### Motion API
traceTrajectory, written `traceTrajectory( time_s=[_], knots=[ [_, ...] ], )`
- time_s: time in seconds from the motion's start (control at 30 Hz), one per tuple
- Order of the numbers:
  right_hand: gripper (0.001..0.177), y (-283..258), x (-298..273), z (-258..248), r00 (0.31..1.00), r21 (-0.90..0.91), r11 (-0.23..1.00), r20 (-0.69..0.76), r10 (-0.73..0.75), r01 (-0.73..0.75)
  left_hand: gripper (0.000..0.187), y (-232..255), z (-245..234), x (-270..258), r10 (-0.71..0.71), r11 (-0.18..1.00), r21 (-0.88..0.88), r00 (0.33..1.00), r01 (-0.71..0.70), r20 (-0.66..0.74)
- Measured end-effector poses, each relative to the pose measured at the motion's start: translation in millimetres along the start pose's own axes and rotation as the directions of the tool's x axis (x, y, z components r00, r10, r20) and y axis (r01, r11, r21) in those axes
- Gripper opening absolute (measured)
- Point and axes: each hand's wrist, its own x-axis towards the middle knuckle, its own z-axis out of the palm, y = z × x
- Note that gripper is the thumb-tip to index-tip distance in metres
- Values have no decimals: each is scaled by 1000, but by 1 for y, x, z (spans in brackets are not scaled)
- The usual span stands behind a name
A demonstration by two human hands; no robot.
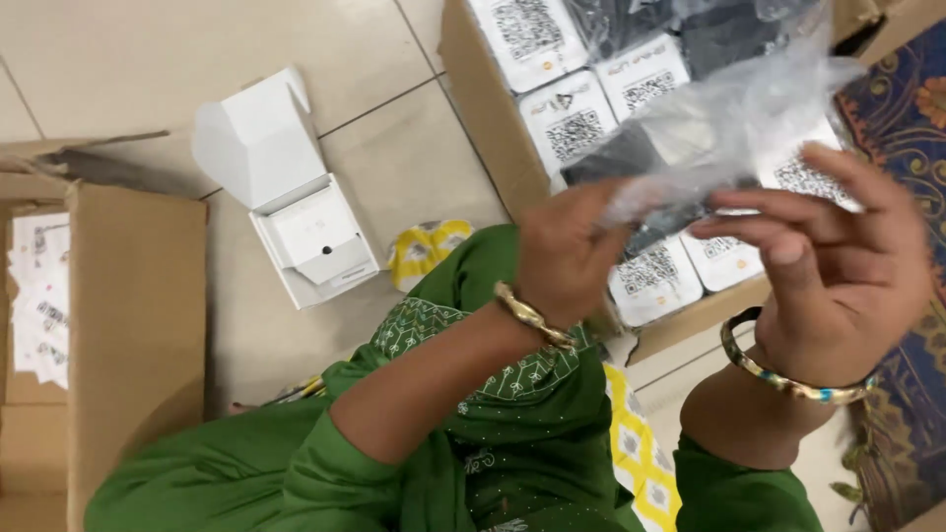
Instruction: The recorder is unboxing Jio payment devices, checking them, and preparing labeling stickers.
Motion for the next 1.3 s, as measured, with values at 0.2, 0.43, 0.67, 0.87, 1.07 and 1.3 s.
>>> traceTrajectory(
  time_s=[0.2, 0.43, 0.67, 0.87, 1.07, 1.3],
  knots=[
    [114, 8, 37, 76, 892, -144, 969, 436, -118, 199, 30, -12, -91, 4, -504, 674, -636, 863, 377, -22],
    [60, 82, -6, 173, 945, 266, 911, 175, 276, -315, 36, -19, -178, -46, -585, 658, -625, 808, 420, -73],
    [54, 92, 0, 255, 777, 374, 698, 455, 435, -611, 32, -2, -242, -90, -247, 969, -13, 962, 247, -117],
    [21, 152, -10, 265, 646, 253, 684, 646, 407, -684, 27, -84, -268, -112, -733, 564, -650, 671, 509, -111],
    [66, 86, -12, 297, 432, -106, 850, 825, 365, -517, 27, -107, -296, -120, -835, 291, -871, 550, 395, -29],
    [27, 166, -13, 319, 496, 11, 677, 689, 529, -736, 34, -119, -327, -135, -327, 945, -37, 936, 325, -128]
  ],
)
